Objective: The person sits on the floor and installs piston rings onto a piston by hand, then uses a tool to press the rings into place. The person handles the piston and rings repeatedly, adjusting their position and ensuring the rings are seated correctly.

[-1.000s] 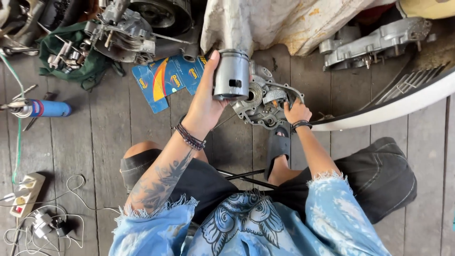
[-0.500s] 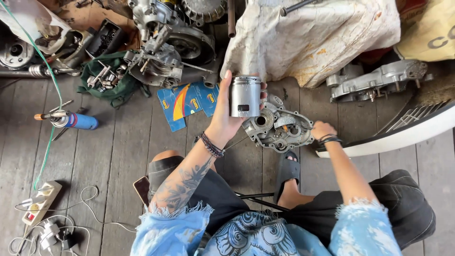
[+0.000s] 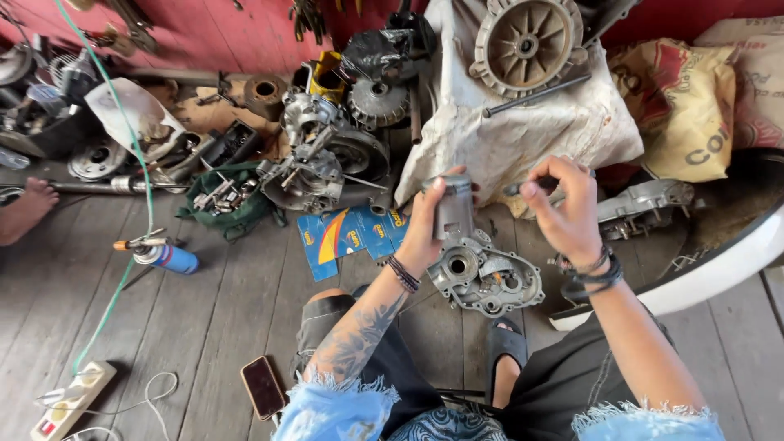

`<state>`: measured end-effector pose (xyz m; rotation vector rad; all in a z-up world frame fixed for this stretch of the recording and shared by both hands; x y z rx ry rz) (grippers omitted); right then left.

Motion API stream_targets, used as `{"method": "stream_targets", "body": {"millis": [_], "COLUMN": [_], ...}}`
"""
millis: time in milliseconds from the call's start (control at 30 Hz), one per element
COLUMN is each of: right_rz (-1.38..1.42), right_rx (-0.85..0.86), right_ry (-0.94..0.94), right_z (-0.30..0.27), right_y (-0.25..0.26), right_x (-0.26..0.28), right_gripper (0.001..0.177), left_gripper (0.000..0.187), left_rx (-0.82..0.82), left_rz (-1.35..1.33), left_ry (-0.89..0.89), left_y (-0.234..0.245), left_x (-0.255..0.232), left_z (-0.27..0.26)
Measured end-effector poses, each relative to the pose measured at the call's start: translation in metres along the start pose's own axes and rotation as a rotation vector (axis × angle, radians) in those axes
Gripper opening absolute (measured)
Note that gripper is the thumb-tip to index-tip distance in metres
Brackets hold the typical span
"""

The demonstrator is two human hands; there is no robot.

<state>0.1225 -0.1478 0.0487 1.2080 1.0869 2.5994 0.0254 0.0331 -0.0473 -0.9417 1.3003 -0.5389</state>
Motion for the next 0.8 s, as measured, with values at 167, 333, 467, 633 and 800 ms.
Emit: {"method": "stream_targets", "body": {"millis": [167, 333, 467, 633, 800], "right_rz": [0.125, 0.164, 0.153, 0.093, 0.025], "right_rx": [-0.036, -0.082, -0.08, -0.001, 0.09], "right_ry": [0.094, 0.053, 0.175, 0.271, 0.299], "right_z": [-0.006, -0.017, -0.024, -0.029, -0.032], "right_y": [0.002, 0.003, -0.005, -0.017, -0.011], "right_x": [0.047, 0.026, 0.02, 0.022, 0.044], "right_gripper": [0.05, 0.05, 0.044, 0.026, 0.03], "left_gripper": [0.118, 0.143, 0.125, 0.118, 0.092], "left_rx": [0.212, 0.216, 0.187, 0.233, 0.313], "left_rz": [0.337, 0.677, 1.032, 1.167, 1.318], "left_ry": [-0.356, -0.662, -0.844, -0.866, -0.913], "left_y": [-0.026, -0.045, -0.047, -0.051, -0.045], "left_x": [-0.037, -0.057, -0.068, -0.065, -0.06], "left_z": [-0.013, -0.03, -0.026, -0.027, -0.019]}}
Point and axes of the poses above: each hand's wrist, its own z-axis towards the middle knuckle, its own y-axis out of the back of the hand, x = y × z, the point moved 1 cm from there along z, towards the middle knuckle, and after that the axes turned 6 degrees about -z, right-handed, at the moved point
